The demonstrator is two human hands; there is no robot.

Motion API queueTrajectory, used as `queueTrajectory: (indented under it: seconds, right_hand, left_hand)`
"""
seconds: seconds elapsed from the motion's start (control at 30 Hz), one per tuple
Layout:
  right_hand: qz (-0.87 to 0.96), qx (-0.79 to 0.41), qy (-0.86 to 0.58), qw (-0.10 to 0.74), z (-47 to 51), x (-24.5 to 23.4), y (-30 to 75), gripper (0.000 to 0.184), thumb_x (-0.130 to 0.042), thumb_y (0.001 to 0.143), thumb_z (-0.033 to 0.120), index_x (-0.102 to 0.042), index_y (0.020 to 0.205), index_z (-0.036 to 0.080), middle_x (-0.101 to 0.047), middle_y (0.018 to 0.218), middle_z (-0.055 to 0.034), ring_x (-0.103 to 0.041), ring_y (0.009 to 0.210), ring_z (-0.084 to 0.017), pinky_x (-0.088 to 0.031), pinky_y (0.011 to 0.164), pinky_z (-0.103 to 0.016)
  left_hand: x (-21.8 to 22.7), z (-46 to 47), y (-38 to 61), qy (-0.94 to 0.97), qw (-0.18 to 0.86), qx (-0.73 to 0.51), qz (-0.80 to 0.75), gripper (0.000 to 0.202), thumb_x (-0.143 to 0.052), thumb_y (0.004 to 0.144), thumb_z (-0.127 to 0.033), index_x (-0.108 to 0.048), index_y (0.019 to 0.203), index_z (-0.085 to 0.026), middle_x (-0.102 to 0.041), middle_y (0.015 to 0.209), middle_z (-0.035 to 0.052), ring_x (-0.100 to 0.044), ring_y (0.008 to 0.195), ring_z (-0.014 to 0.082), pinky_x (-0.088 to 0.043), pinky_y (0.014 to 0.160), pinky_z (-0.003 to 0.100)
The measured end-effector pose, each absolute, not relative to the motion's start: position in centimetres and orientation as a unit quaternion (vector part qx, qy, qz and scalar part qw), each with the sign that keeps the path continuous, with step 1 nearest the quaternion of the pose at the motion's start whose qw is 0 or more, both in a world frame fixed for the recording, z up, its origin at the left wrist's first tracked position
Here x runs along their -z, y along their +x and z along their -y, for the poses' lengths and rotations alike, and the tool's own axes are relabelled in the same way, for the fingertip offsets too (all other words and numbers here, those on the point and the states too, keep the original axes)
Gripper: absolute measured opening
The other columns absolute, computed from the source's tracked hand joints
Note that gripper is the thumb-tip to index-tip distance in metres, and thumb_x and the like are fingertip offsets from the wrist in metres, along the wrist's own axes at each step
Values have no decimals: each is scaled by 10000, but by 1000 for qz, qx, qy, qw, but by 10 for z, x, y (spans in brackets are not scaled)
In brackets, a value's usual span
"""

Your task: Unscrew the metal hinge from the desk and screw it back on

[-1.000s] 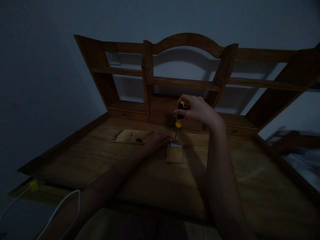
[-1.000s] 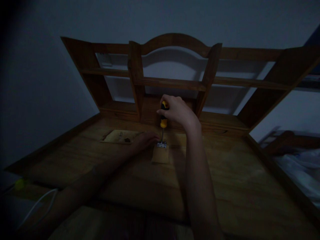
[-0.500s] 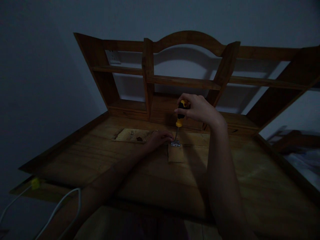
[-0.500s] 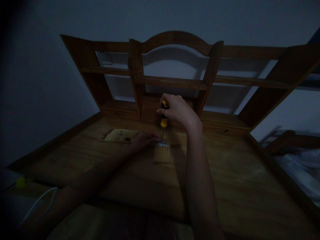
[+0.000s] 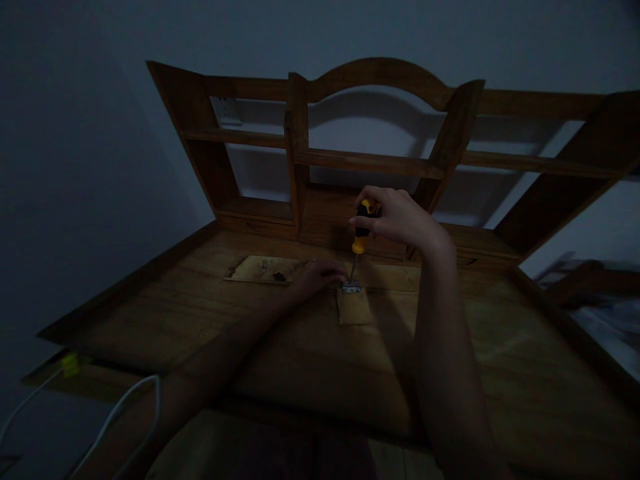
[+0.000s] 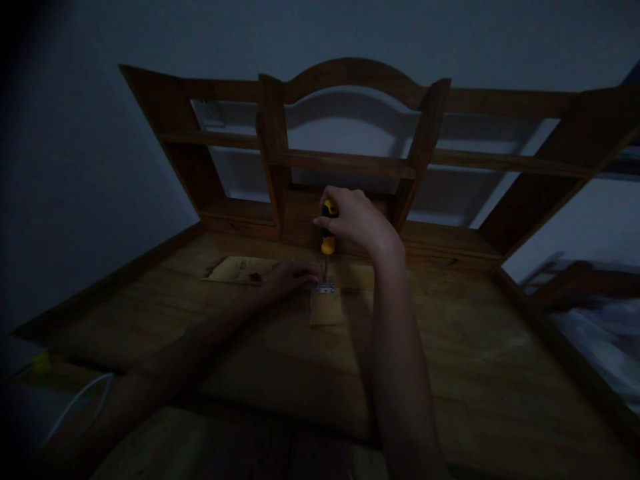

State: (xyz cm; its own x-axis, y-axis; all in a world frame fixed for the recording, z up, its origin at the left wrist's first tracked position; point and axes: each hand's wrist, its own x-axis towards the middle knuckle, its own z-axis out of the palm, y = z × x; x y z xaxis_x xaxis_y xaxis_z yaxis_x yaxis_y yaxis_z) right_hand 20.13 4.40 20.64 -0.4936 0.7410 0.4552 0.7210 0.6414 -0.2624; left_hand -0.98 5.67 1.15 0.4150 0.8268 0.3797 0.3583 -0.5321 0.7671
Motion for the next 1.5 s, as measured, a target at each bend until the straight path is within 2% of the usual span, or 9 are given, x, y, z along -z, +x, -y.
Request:
queueTrajectory:
  seconds: [0.33, 0.5, 0.83, 1.07, 1.37, 1.5]
  right_hand:
    - [862, -24, -431, 265, -46, -206, 203, 266, -736, 842, 347, -652, 1068, 233, -696, 968, -42, -638, 912, -241, -486, 790, -356]
    - [866, -63, -431, 244, -44, -205, 203, 394, -756, 817, 303, -604, 1176, 252, -687, 984, -39, -643, 930, -240, -507, 781, -351]
    - [856, -69, -457, 232, -44, -204, 203, 378, -742, 834, 278, -585, 1176, 247, -684, 981, -46, -651, 873, -230, -497, 744, -343]
    - [858, -66, -455, 231, -42, -204, 202, 364, -737, 834, 262, -577, 1161, 249, -676, 985, -43, -647, 894, -230, -494, 748, -340]
    - [856, -63, -461, 225, -43, -204, 203, 428, -748, 820, 297, -566, 1204, 254, -684, 1014, -51, -645, 883, -237, -491, 759, -353]
    - [859, -44, -457, 225, -45, -204, 204, 447, -748, 811, 322, -566, 1213, 256, -683, 984, -43, -632, 863, -235, -484, 754, -352]
  left_hand:
    - [-13, -60, -16, 770, 408, -356, -338, 215, -737, 871, -308, -784, 1053, -204, -788, 1070, 54, -735, 1014, 208, -546, 959, 324]
    - [-15, -58, -14, 767, 393, -360, -358, 176, -717, 879, -297, -794, 1012, -212, -791, 1054, 49, -734, 1016, 217, -545, 961, 335]
    - [-19, -54, -13, 763, 334, -371, -410, 177, -688, 897, -341, -784, 906, -193, -789, 938, 33, -727, 903, 197, -543, 903, 308]
    - [-22, -49, -9, 749, 358, -392, -396, 202, -606, 961, -360, -694, 968, -178, -778, 914, 32, -730, 884, 184, -548, 857, 299]
    - [-22, -48, -7, 752, 303, -399, -429, 228, -616, 949, -410, -664, 943, -187, -749, 912, 31, -694, 860, 189, -533, 793, 292]
    - [-17, -53, -10, 757, 279, -410, -426, 226, -535, 995, -395, -643, 994, -196, -731, 946, 21, -673, 874, 171, -511, 798, 275]
